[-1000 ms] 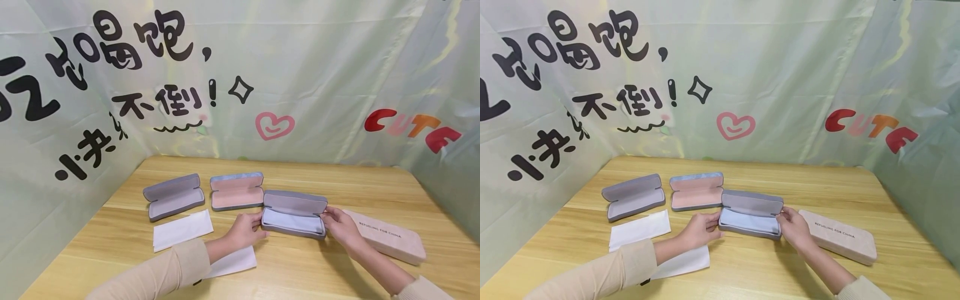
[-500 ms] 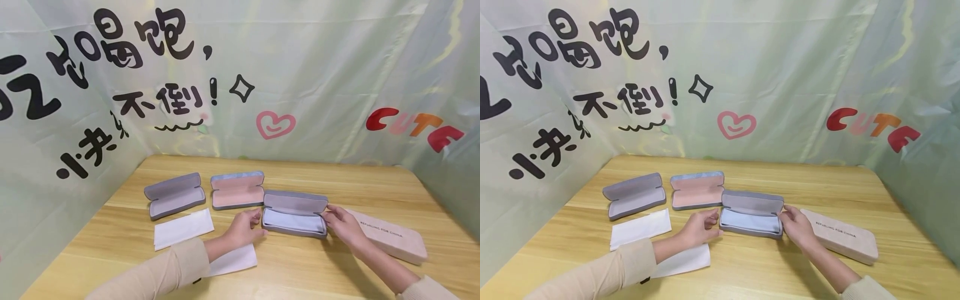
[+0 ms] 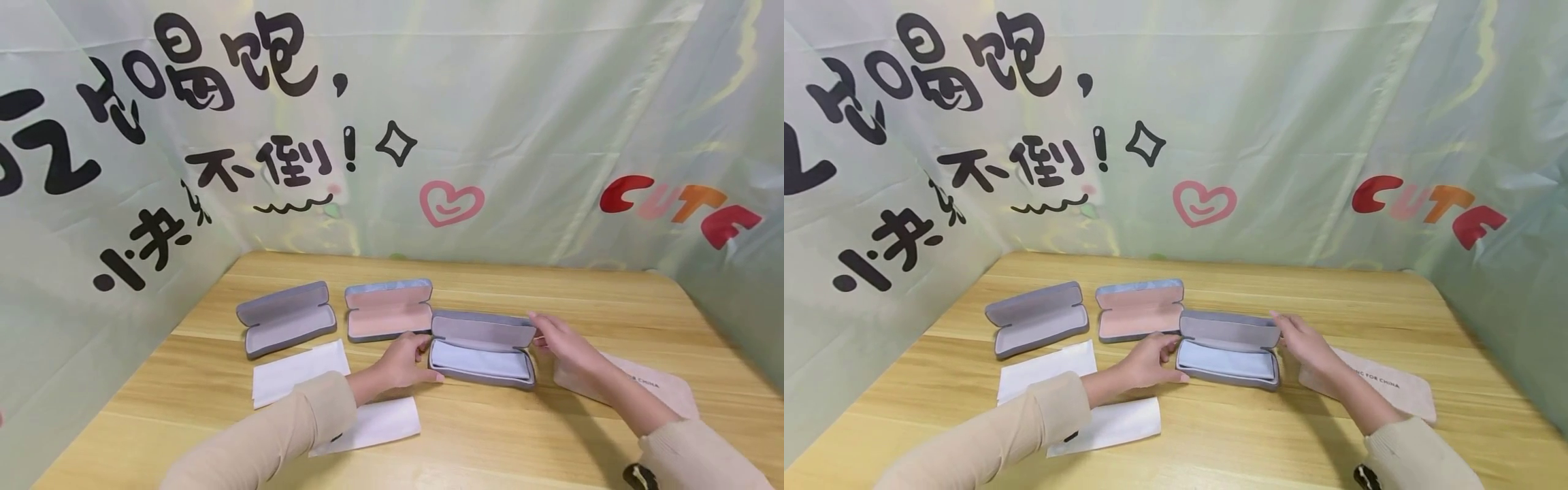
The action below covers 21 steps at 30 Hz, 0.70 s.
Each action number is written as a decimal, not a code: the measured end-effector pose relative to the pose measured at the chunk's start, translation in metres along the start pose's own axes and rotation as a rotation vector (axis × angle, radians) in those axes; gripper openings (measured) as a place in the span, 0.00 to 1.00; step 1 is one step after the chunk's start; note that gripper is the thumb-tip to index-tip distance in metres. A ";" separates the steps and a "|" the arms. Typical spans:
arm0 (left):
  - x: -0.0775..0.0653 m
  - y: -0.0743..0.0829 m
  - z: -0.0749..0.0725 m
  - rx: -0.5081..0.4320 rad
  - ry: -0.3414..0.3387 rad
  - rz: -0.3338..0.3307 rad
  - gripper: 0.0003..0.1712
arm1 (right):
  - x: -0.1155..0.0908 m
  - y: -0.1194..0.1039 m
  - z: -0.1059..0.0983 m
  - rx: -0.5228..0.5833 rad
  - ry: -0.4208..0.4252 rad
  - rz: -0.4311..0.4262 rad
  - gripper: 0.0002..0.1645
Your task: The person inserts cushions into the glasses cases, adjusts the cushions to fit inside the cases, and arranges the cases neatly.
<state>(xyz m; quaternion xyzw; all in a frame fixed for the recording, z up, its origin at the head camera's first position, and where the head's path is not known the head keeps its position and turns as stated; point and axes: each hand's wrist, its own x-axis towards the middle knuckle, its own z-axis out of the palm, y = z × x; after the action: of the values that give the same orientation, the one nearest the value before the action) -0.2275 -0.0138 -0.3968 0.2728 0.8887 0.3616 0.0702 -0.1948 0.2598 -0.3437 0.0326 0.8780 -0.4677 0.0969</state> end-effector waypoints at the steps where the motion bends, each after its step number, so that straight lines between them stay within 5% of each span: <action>1: 0.001 0.000 0.000 0.001 -0.008 -0.006 0.32 | 0.001 -0.002 -0.003 -0.042 -0.009 -0.021 0.43; 10: 0.012 -0.007 -0.006 0.008 -0.101 0.008 0.29 | 0.014 -0.004 -0.014 -0.178 -0.108 -0.046 0.44; 17: 0.016 -0.008 -0.008 0.002 -0.120 -0.023 0.46 | 0.023 0.001 -0.019 -0.199 -0.288 -0.017 0.34; 21: 0.016 -0.009 -0.006 0.024 -0.107 -0.038 0.48 | 0.027 0.002 -0.022 -0.203 -0.370 -0.022 0.32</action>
<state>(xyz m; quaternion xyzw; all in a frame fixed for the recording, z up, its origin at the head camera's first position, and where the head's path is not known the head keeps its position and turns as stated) -0.2470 -0.0144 -0.3973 0.2755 0.8931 0.3343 0.1213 -0.2245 0.2779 -0.3386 -0.0733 0.8882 -0.3757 0.2540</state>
